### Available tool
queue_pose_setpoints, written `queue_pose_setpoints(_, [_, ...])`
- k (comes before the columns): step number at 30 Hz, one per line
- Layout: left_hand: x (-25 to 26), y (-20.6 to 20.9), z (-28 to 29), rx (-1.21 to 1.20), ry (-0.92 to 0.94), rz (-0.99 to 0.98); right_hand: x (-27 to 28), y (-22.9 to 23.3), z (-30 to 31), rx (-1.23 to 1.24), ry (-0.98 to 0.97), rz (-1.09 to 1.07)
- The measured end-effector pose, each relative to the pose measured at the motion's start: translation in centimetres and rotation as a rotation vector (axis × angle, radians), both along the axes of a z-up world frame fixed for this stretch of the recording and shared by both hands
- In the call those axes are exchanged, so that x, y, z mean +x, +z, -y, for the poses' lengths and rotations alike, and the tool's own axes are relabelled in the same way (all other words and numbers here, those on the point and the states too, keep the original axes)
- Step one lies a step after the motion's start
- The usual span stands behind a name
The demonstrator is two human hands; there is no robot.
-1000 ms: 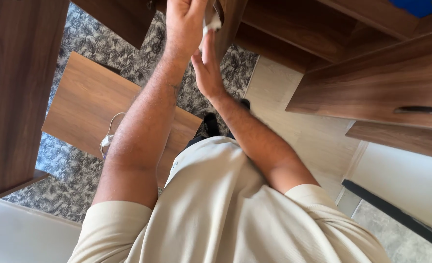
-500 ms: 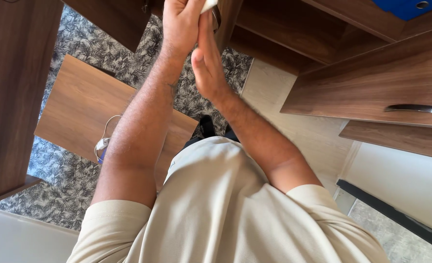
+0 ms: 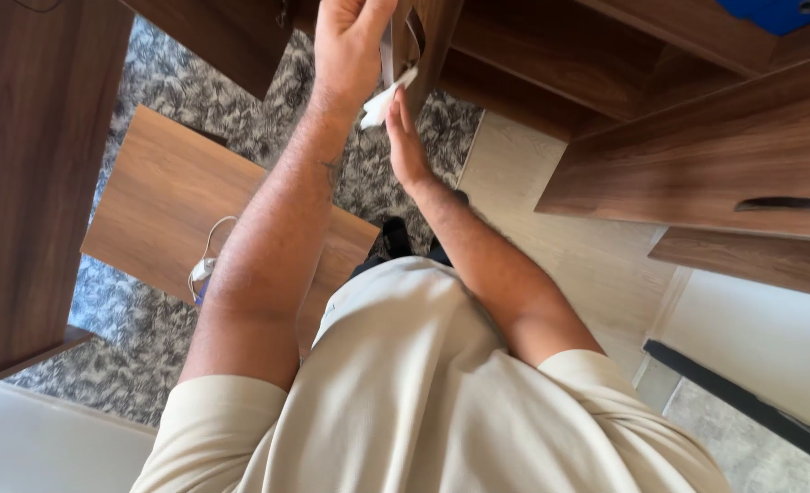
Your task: Cleaning blue binders with a wipe and placing them into a wooden cabinet.
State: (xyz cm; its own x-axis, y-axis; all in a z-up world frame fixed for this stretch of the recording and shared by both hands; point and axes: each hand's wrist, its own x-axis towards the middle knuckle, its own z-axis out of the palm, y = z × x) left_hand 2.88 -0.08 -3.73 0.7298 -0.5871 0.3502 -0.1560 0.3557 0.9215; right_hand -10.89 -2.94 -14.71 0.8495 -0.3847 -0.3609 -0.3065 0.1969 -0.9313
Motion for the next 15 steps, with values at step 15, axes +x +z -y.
queue_pose_setpoints(15, [-0.4, 0.7, -1.6, 0.086, 0.031, 0.021, 2.9, -7.4, 1.5, 0.036, -0.098, 0.28])
